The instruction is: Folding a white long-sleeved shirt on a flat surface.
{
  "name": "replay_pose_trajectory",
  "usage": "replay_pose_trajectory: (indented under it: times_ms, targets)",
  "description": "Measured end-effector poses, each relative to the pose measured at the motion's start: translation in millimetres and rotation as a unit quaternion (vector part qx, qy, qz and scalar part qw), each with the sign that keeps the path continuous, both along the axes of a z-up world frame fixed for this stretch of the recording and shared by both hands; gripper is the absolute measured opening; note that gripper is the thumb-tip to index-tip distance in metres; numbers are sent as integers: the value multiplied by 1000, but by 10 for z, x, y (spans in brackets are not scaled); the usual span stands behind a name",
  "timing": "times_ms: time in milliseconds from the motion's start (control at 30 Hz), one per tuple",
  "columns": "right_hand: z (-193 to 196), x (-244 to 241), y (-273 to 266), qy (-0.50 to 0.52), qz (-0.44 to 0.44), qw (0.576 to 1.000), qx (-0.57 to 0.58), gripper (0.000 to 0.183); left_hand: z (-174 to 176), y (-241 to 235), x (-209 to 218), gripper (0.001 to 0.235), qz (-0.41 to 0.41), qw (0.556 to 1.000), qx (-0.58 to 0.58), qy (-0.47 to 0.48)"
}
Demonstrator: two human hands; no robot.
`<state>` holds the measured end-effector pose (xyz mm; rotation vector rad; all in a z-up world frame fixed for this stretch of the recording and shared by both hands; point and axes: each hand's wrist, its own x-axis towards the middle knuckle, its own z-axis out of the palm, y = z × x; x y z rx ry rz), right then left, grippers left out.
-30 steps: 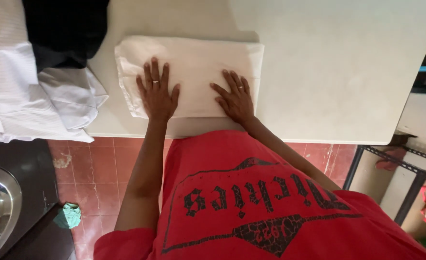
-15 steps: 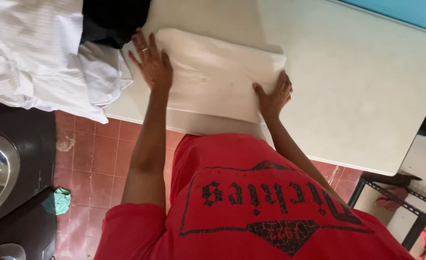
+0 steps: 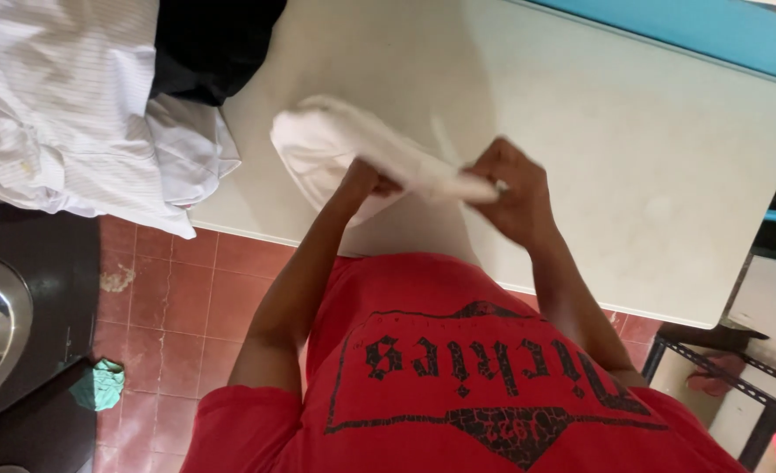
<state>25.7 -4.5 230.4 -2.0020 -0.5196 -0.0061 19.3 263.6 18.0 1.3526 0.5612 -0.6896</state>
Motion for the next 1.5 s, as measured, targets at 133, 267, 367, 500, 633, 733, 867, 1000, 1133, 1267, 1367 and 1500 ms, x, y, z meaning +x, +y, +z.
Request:
replay_pose_trajectory:
  times_ms: [133,267,367,500,633,733,867,1000,1133,1267,1367,1500]
  targets:
    - [345,-306,-57,-139,109,981,-78,15,-170,343,390,31,67,986,-14,-154]
    - [-311,-356,-447,-291,92,931,-201,21,-474,864,735,35,142,942,-32,-301]
    - [-919,-352,-783,-342,60,902,-257,27,-514,1091,881,42,188,893,-46,-405]
    - [-1189,-429,-918,-293,14,896,-333,9,-1098,1295,909,52,225,838,-63,-493]
    - [-1347,-496,-1170,-183,-20,896,-404,32,42,1353,904,62,324,880,-343,-51]
    - [-1158,-459,-1062,-147,-64,917,-365,38,105,1275,807,35,305,930,-8,-205]
    - [-1005,-200,-624,-145,-90,953,-250,31,525,791,579,16,126,796,422,-415]
    - [-1312,9,-78,-132,-47,971,-195,23,587,493,672,69,-44,869,478,-122]
    - [-1453,-44,533,-175,101,963,-181,15,282,355,869,54,-70,811,563,-140]
    - [-1584,-147,805,-137,113,966,-190,39,157,379,967,44,50,883,456,-95]
    - [-1534,-77,785,-84,131,958,-241,65,420,315,941,41,89,897,399,-170]
    - [-1514,-52,845,-43,110,966,-230,77,828,229,1025,32,74,910,346,-214]
